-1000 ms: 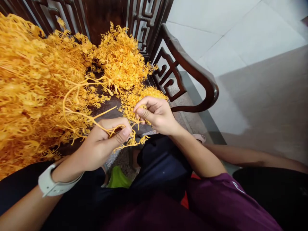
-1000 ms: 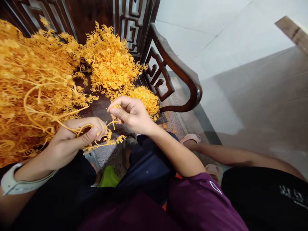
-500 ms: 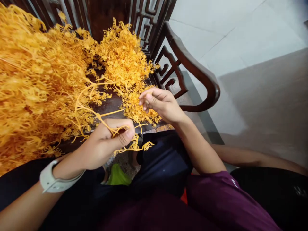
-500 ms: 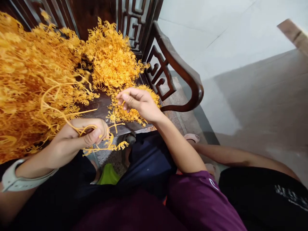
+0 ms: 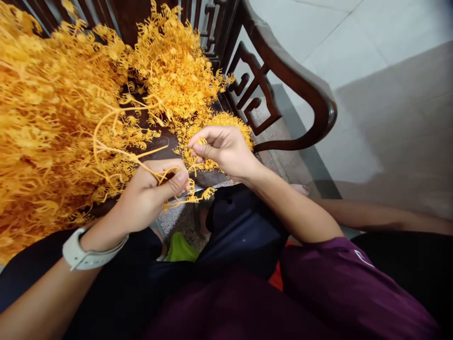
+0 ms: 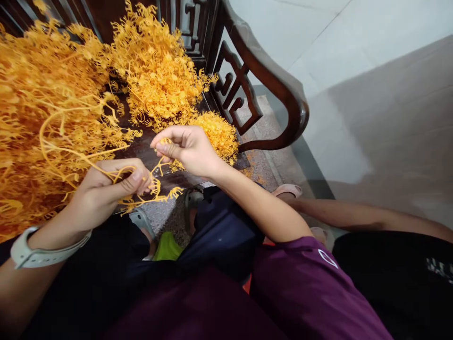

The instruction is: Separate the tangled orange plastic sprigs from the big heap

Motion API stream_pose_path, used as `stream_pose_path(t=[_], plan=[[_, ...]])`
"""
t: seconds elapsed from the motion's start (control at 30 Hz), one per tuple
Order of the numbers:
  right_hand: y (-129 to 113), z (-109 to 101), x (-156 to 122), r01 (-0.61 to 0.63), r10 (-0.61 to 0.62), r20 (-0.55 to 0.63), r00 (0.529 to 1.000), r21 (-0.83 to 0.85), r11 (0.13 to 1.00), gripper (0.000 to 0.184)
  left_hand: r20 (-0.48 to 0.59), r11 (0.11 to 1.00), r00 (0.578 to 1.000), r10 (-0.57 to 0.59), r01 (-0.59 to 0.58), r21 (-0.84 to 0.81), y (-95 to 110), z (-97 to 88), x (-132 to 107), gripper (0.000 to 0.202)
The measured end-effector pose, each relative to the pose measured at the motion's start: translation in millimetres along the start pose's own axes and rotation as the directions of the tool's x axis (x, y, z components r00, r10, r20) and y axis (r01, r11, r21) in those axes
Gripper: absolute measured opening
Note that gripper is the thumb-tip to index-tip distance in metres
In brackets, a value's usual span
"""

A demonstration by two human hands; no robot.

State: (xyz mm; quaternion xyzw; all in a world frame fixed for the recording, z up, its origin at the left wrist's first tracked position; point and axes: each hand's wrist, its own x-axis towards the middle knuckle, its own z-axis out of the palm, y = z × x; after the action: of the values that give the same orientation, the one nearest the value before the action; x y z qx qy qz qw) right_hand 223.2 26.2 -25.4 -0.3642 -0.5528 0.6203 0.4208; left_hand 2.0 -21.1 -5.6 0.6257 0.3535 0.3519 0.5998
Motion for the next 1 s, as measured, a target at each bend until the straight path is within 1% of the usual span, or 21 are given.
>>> stream_pose_path(t=[0.07, 0.13, 0.2, 0.23, 0.3, 0.33, 0.37, 0.4, 0.43, 0.47, 0.5, 0.53, 0.6, 0.67, 0.7, 0.77, 0.83, 0.87, 0.93, 1.0], plan=[[-1.0, 6.8, 1.1, 0.002, -0.002, -0.085, 0.996, 0.000, 1.000, 0.047, -0.045, 0.999, 0.999, 0.019, -0.021, -0.038, -4.1, 1.1, 3.3, 0.047], [-1.8, 13.2, 2.7, 0.014, -0.014, -0.132, 0.991, -0.006, 1.000, 0.048, -0.081, 0.997, 0.995, 0.049, -0.054, -0.060, -6.2, 1.3, 3.2, 0.043], [-1.0, 12.6, 8.2, 0.039, -0.043, -0.156, 0.987, -0.029, 0.999, 0.046, -0.097, 0.994, 0.993, 0.069, -0.076, -0.074, -5.0, 3.0, -2.0, 0.040], [0.2, 7.4, 13.4, 0.063, -0.071, -0.180, 0.981, -0.050, 0.997, 0.044, -0.086, 0.994, 0.994, 0.062, -0.070, -0.089, -3.0, 4.9, -6.4, 0.040], [3.6, -14.9, 27.7, 0.115, -0.144, -0.278, 0.950, -0.118, 0.986, 0.038, -0.020, 0.991, 0.999, 0.033, -0.036, -0.130, 2.6, 10.4, -17.5, 0.041], [5.5, -31.4, 35.6, 0.125, -0.177, -0.356, 0.917, -0.164, 0.979, 0.034, 0.031, 0.991, 0.999, 0.012, -0.008, -0.134, 5.6, 13.3, -23.1, 0.041], [7.3, -50.0, 42.9, 0.099, -0.183, -0.433, 0.883, -0.209, 0.973, 0.030, 0.079, 0.993, 0.997, 0.006, 0.003, -0.121, 8.2, 15.8, -27.8, 0.041], [8.9, -69.4, 48.9, 0.040, -0.161, -0.492, 0.856, -0.246, 0.968, 0.025, 0.130, 0.994, 0.991, 0.005, 0.009, -0.107, 10.0, 17.3, -31.0, 0.042], [10.4, -88.2, 53.1, -0.027, -0.137, -0.543, 0.828, -0.283, 0.959, 0.019, 0.156, 0.996, 0.988, 0.012, 0.002, -0.090, 10.7, 17.7, -32.5, 0.041], [11.8, -105.3, 55.4, -0.096, -0.112, -0.577, 0.809, -0.319, 0.943, 0.015, 0.156, 0.997, 0.987, 0.026, -0.014, -0.075, 10.3, 16.8, -32.0, 0.041], [13.2, -120.0, 56.0, -0.158, -0.090, -0.598, 0.797, -0.350, 0.923, 0.012, 0.132, 0.997, 0.990, 0.038, -0.030, -0.067, 9.0, 14.7, -30.0, 0.041], [14.6, -132.3, 55.3, -0.209, -0.075, -0.613, 0.787, -0.379, 0.902, 0.012, 0.088, 0.997, 0.995, 0.046, -0.040, -0.063, 6.9, 11.7, -26.7, 0.040], [17.3, -150.8, 51.5, -0.287, -0.071, -0.632, 0.772, -0.446, 0.848, 0.021, -0.009, 0.996, 0.999, 0.053, -0.054, -0.076, 2.0, 4.1, -19.1, 0.038], [19.8, -164.5, 46.6, -0.369, -0.089, -0.648, 0.756, -0.534, 0.761, 0.030, -0.073, 0.992, 0.996, 0.055, -0.063, -0.111, -1.2, -2.8, -13.4, 0.034], [20.8, -170.4, 44.1, -0.410, -0.105, -0.648, 0.754, -0.590, 0.696, 0.032, -0.092, 0.990, 0.994, 0.050, -0.062, -0.126, -1.7, -5.2, -11.9, 0.033], [21.9, -180.9, 39.1, -0.470, -0.139, -0.624, 0.769, -0.700, 0.538, 0.035, -0.110, 0.988, 0.993, 0.043, -0.058, -0.142, -0.7, -7.6, -11.6, 0.031], [21.0, -188.2, 33.8, -0.496, -0.145, -0.579, 0.802, -0.782, 0.378, 0.035, -0.111, 0.990, 0.993, 0.034, -0.048, -0.129, 1.5, -7.6, -13.0, 0.029], [19.9, -190.5, 31.1, -0.502, -0.125, -0.558, 0.820, -0.808, 0.309, 0.036, -0.111, 0.993, 0.993, 0.037, -0.049, -0.108, 2.4, -7.1, -13.7, 0.030], [16.8, -192.5, 25.5, -0.520, -0.015, -0.533, 0.846, -0.832, 0.195, 0.035, -0.118, 0.997, 0.992, 0.051, -0.058, -0.059, 3.4, -6.0, -14.3, 0.031], [13.4, -192.6, 19.8, -0.536, 0.123, -0.523, 0.843, -0.834, 0.129, 0.029, -0.135, 0.998, 0.989, 0.055, -0.060, -0.031, 3.0, -5.5, -14.0, 0.031]])
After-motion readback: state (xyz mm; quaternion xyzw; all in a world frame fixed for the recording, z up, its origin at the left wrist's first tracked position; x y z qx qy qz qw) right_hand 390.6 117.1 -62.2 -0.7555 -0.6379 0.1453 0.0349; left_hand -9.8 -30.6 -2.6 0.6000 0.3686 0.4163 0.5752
